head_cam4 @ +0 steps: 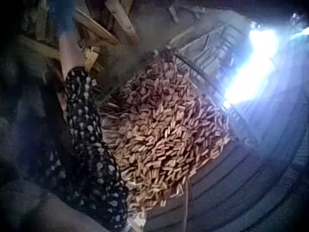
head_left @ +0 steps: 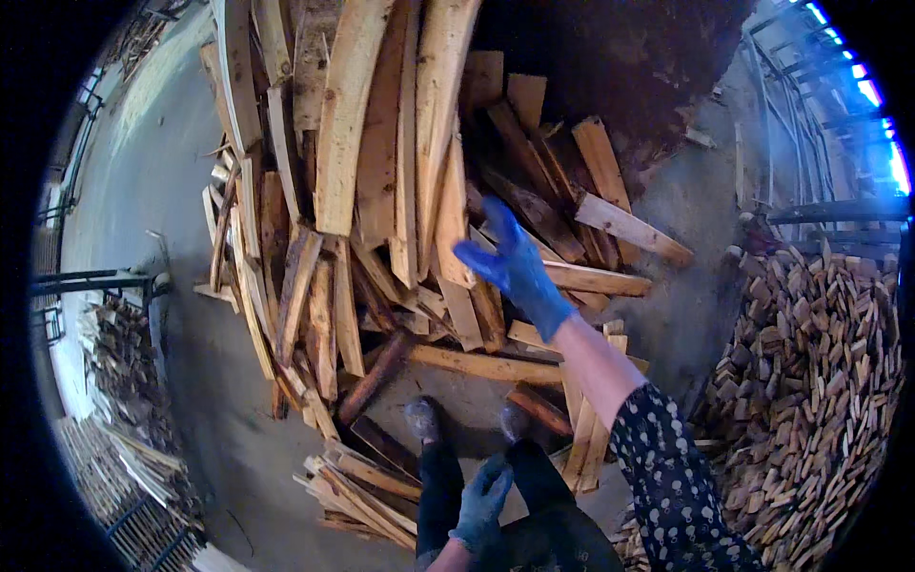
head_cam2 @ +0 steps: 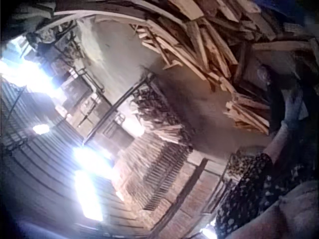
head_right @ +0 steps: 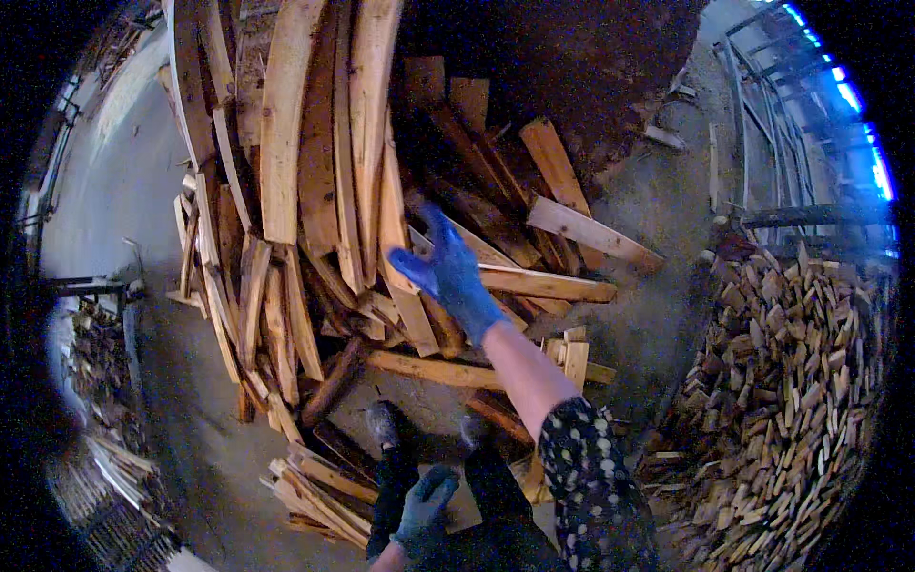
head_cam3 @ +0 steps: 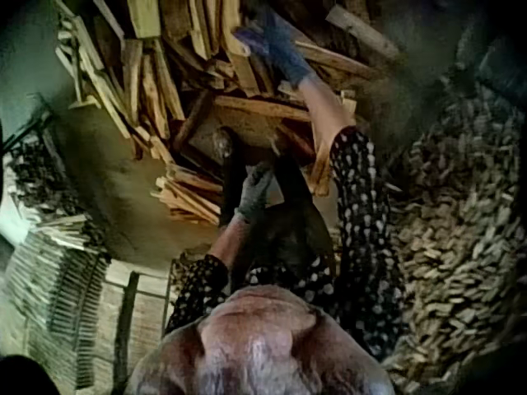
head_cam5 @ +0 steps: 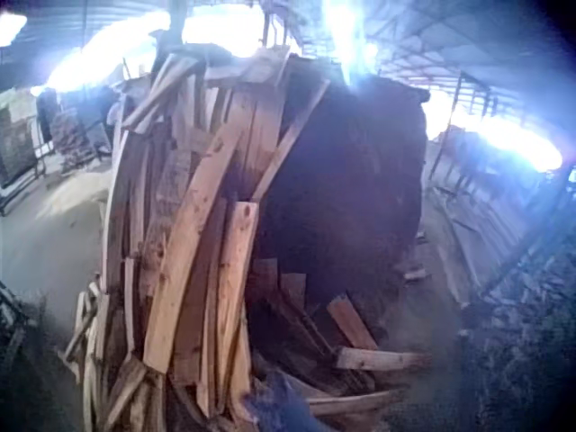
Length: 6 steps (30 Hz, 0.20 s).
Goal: The person sorts wooden planks in a workshop, picking up pieces from a large pile on the floor and stacking them onto a metal rack. The person wears blue gloves and handles the wood by hand, moving from the floor pile to the rack repeatedly.
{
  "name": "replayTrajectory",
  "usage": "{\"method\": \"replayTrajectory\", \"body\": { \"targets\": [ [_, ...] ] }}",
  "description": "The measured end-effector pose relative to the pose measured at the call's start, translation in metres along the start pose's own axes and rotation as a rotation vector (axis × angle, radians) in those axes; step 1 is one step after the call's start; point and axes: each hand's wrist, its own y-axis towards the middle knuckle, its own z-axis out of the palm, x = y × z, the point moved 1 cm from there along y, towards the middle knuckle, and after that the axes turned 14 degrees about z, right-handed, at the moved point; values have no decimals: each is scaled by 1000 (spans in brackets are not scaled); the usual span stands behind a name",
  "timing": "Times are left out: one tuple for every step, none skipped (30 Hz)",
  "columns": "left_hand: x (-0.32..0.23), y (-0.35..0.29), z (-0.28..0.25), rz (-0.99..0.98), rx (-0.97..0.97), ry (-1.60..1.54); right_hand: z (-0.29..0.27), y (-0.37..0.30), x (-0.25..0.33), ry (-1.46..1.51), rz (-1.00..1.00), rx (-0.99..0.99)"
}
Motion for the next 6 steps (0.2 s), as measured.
{"method": "replayTrajectory", "body": {
  "targets": [
    [-3,0,-3,-23,30,22,2,21,29,-87,-44,-96],
    [-12,-2,-14,-46,32,50,14,41,53,-147,-85,-164],
    [-17,-3,-24,-38,12,49,25,58,68,-57,-44,-143],
    [-21,-2,-35,-28,21,47,26,74,83,16,-6,-144],
    [-23,-2,-49,-19,5,52,33,93,93,109,34,-129],
    [-17,3,-63,7,35,67,29,120,82,230,91,9]
  ]
}}
